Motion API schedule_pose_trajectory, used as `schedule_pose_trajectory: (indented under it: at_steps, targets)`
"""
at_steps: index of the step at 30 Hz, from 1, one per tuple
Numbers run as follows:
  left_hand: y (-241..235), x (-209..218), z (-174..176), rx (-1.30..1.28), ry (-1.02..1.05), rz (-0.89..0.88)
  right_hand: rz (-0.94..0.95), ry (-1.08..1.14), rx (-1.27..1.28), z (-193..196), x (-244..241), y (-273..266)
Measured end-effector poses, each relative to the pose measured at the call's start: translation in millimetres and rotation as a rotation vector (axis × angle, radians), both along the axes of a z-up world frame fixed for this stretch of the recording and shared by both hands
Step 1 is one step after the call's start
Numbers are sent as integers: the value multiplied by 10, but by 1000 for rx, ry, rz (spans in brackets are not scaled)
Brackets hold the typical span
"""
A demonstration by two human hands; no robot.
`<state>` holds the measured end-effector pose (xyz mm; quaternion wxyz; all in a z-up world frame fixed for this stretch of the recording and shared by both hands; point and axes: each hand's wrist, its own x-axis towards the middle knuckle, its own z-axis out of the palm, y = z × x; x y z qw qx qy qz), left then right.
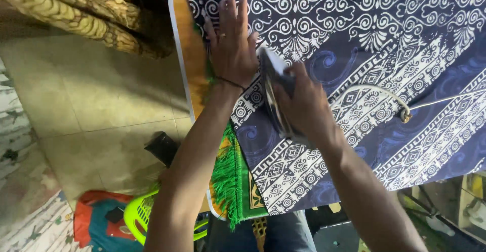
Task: The person irons a patterned blue cloth by placing it on an ironing board, then pressing it with a handheld iron in several passes. The cloth is straightened by hand between passes.
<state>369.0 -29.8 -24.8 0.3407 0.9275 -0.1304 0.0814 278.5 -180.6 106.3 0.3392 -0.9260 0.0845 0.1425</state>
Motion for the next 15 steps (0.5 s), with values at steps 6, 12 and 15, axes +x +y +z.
schedule_pose_trajectory:
  at_steps: [6, 12, 15]
  targets:
    - [-11, 1, 55, 228, 49, -24, -217, 282, -121, 69, -1190, -17]
    - [-15, 16, 63, 280, 80, -30, -204, 195, -186, -59, -168, -247]
    - [-8, -10, 9, 256, -20, -15, -86, -144, -192, -295, 674, -495]
